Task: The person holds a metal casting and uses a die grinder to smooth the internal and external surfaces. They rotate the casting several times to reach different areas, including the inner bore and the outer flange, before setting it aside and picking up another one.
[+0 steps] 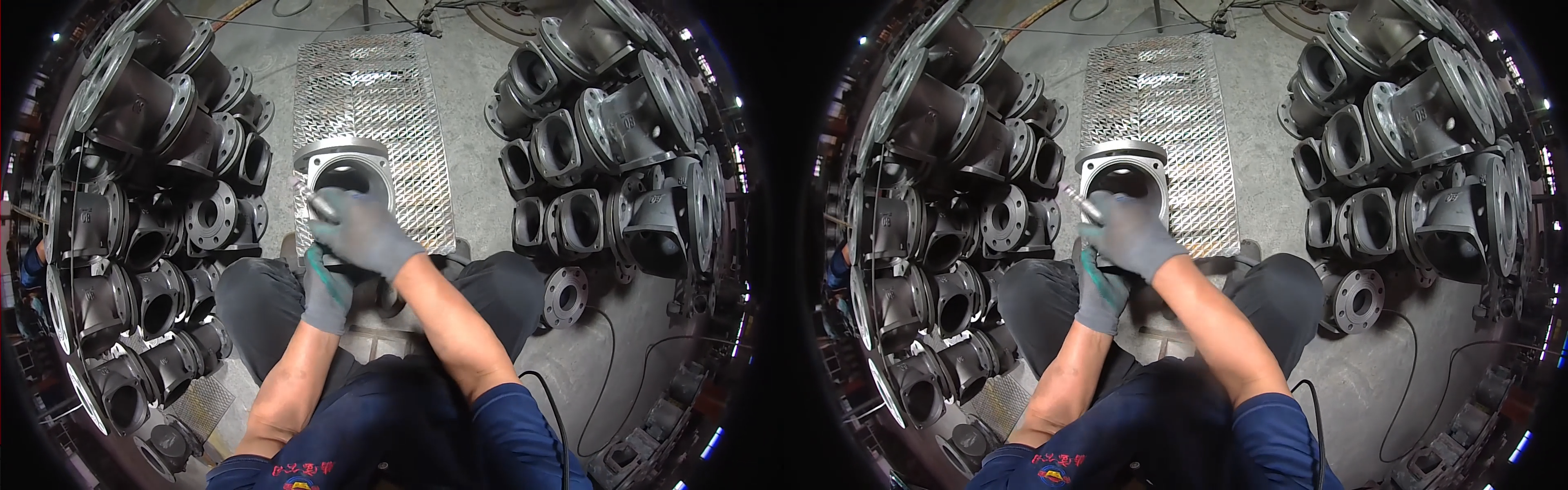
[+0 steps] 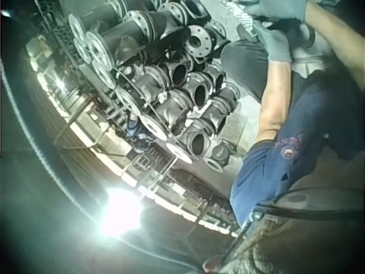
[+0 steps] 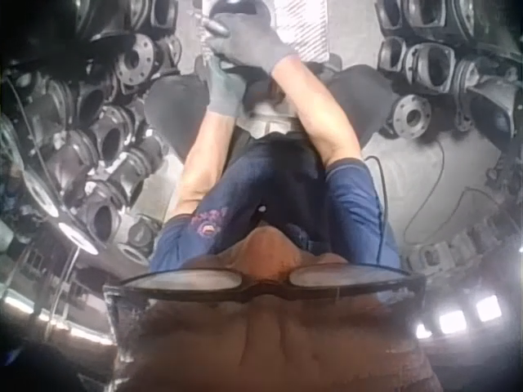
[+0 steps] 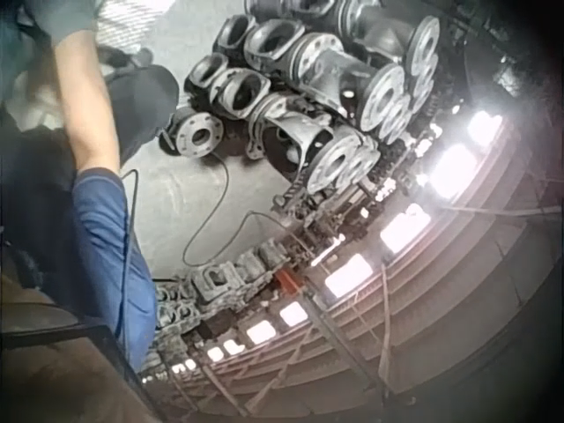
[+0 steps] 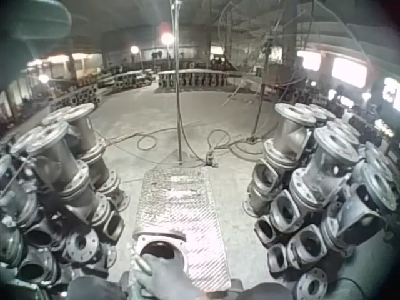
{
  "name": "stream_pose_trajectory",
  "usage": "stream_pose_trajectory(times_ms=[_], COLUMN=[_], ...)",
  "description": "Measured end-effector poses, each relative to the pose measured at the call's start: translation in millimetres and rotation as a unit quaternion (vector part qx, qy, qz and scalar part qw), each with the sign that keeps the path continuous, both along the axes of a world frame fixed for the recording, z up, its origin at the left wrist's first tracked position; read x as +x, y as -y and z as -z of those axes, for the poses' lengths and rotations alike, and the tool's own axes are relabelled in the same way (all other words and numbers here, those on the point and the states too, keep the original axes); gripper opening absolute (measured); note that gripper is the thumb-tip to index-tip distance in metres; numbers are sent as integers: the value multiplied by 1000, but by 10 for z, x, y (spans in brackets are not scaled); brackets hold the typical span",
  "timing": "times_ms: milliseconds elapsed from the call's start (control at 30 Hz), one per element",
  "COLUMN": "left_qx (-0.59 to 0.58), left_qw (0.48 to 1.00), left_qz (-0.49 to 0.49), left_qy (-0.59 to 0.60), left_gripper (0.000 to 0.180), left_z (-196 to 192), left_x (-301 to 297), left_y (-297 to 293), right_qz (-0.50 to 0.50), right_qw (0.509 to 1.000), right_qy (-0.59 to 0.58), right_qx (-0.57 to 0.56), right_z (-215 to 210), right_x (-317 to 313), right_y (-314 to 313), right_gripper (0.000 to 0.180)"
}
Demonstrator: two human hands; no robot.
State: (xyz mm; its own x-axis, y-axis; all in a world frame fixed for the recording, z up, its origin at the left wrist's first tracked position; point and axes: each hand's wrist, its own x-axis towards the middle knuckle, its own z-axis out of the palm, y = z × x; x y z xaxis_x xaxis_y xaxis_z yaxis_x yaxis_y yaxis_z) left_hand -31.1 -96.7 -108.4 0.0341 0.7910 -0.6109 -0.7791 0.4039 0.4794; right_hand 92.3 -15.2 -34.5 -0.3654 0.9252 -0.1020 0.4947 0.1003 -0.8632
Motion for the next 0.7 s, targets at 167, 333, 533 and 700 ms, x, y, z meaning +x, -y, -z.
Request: stream_pose_trajectory(times_ms=[167,333,533,700], left_qx=[-45,-46,-32,-57], left_qw=[980,973,973,960], left_qz=[164,189,190,228], left_qy=[-107,-122,-129,-154], left_gripper=[75,67,71,82], left_z=[39,-103,3,-20], left_x=[-355,-399,-415,-528], left_y=[189,167,200,237], right_qz=[207,247,264,318], right_qw=[972,954,937,935], right_qy=[-93,-61,-81,-46], right_qx=[-64,-158,-213,-152], right_z=[106,319,16,298], right_x=[811,1288,1238,922], right_y=[42,263,453,605], right_gripper=[35,40,55,39])
